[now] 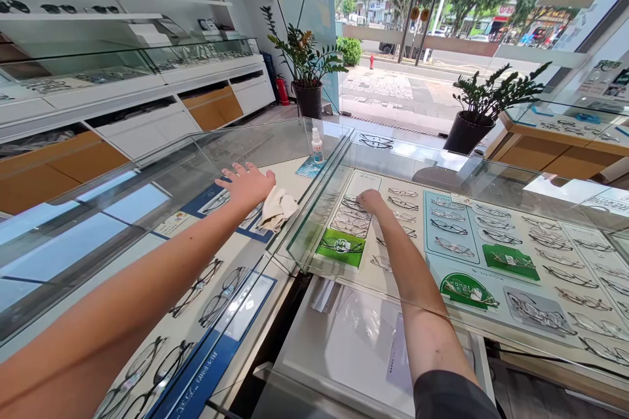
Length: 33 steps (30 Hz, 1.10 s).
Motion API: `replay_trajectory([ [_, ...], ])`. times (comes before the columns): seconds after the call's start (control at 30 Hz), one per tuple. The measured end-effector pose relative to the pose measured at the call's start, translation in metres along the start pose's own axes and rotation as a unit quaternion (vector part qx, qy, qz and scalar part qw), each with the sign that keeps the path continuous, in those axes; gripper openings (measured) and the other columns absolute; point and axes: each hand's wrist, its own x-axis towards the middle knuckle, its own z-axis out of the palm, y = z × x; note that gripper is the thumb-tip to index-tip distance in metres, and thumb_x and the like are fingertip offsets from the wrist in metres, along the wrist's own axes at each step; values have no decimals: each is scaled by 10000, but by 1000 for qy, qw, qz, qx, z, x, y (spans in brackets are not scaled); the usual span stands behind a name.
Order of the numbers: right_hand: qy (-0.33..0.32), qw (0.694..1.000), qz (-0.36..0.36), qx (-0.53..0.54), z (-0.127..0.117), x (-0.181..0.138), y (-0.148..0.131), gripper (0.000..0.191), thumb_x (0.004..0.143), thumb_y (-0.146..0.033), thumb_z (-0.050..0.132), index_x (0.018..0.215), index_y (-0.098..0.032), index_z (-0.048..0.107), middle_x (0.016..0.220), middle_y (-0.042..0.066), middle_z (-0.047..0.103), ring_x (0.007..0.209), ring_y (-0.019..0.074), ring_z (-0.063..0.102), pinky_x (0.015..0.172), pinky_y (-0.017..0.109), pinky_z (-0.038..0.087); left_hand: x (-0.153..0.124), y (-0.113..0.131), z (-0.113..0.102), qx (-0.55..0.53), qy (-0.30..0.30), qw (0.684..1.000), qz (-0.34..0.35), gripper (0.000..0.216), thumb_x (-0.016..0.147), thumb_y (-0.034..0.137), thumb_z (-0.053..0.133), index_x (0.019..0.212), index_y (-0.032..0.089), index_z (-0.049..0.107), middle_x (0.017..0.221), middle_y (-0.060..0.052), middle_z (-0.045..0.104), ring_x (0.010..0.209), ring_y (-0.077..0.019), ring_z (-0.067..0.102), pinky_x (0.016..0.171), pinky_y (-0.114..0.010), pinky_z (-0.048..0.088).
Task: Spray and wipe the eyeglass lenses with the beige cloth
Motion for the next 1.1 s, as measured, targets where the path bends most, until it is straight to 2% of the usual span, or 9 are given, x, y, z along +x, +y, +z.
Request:
replay_trajectory([
  [0.27, 35, 998, 16, 46, -1, -2, -4, 443, 1116, -317, 414, 1124, -213, 844, 1211, 131, 822, 1182, 257, 697, 998, 330, 480, 2, 0, 1, 3, 0, 1000, -3, 881, 1040, 545, 284, 1717, -17, 312, 1795, -312, 199, 1641, -593, 143, 1285, -770, 133],
  [0.43, 90, 993, 45, 62, -17, -21, -13, 508, 1136, -304, 350, 1000, -195, 827, 1129, 131, 819, 1148, 259, 671, 952, 328, 457, 4, -1, 3, 4, -2, 1000, -5, 893, 1033, 557, 297, 1721, -12, 307, 1799, -304, 193, 1642, -591, 142, 1281, -774, 146],
  [0.57, 140, 986, 65, 62, -27, -56, -46, 560, 1142, -369, 294, 941, -156, 771, 1021, 153, 773, 1019, 255, 644, 835, 328, 432, 5, 0, 2, 1, -5, 1000, -3, 904, 1029, 562, 294, 1725, -15, 291, 1800, -306, 183, 1642, -598, 127, 1281, -782, 121],
  [0.67, 112, 990, 55, 71, -20, -97, -92, 630, 1139, -383, 283, 695, -172, 679, 704, 80, 646, 691, 180, 560, 667, 300, 359, 4, 1, 2, -5, -8, 1000, -5, 908, 1024, 558, 298, 1724, -21, 289, 1801, -309, 177, 1643, -600, 115, 1283, -782, 98],
  [0.83, -6, 990, -66, 124, -4, -203, -180, 606, 1063, -392, 546, 504, -189, 432, 475, -70, 326, 490, 82, 326, 584, 233, 283, 4, 1, 3, -20, 7, 1000, 2, 912, 1018, 555, 303, 1717, -31, 300, 1792, -325, 188, 1638, -606, 123, 1273, -793, 103],
  [0.9, -97, 960, -159, 207, -12, -254, -208, 612, 1041, -381, 565, 504, -191, 341, 476, -82, 226, 477, 81, 227, 535, 242, 224, 5, 0, 5, -24, 14, 1000, 3, 915, 1013, 553, 311, 1715, -34, 304, 1789, -330, 191, 1637, -607, 129, 1270, -798, 108],
  [1.0, -142, 904, -311, 255, -50, -316, -229, 612, 1030, -444, 569, 520, -197, 339, 475, -77, 262, 491, 93, 206, 510, 251, 208, 7, 0, 6, -22, 7, 1000, -1, 919, 1013, 555, 315, 1719, -32, 292, 1794, -325, 180, 1637, -610, 123, 1274, -792, 105],
  [1.03, -132, 891, -352, 254, -68, -328, -229, 624, 1044, -490, 552, 528, -203, 348, 474, -71, 295, 492, 100, 216, 500, 263, 197, 7, 0, 6, -20, 2, 1000, -3, 918, 1015, 557, 310, 1722, -29, 286, 1796, -322, 175, 1638, -609, 119, 1276, -789, 101],
  [1.1, -49, 901, -355, 245, -107, -334, -216, 655, 1092, -550, 451, 543, -214, 329, 466, -58, 270, 488, 114, 194, 495, 291, 179, 8, 1, 5, -19, -3, 1000, -6, 915, 1020, 558, 300, 1727, -23, 276, 1800, -316, 169, 1641, -604, 116, 1280, -785, 92],
])
